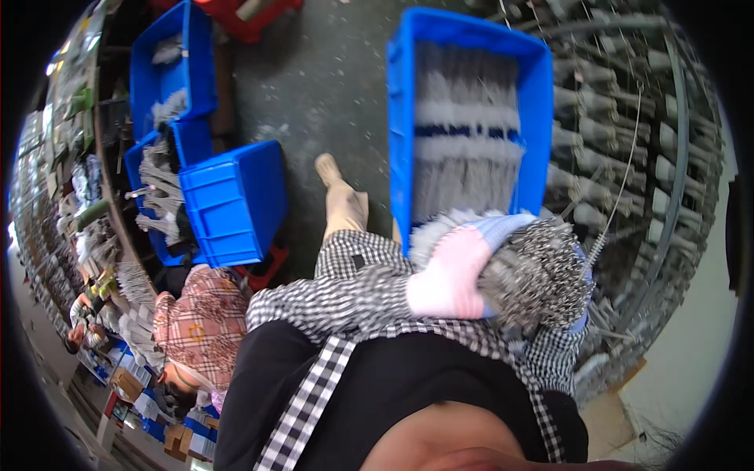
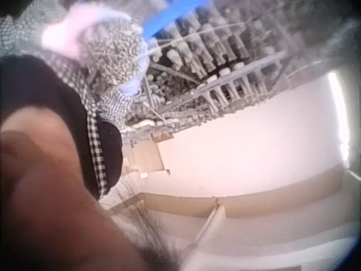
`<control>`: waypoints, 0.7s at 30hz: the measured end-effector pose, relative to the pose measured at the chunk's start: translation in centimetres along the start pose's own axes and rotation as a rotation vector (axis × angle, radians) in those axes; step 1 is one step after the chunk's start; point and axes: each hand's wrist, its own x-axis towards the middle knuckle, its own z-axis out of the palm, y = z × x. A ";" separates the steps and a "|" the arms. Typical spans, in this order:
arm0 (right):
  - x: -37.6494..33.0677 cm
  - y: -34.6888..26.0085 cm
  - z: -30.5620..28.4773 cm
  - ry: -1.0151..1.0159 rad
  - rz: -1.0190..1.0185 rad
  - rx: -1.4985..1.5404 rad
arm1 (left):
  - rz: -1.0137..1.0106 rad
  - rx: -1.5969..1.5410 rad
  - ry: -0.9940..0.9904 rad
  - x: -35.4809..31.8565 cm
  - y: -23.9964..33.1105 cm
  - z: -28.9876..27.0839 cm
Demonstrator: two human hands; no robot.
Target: Sorting and aligning synthetic brush fibers into bundles for manufacturing.
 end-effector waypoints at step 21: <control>42.3 -22.2 -6.2 -0.046 -1.102 0.142 | 0.247 0.043 0.365 10.5 3.8 -27.2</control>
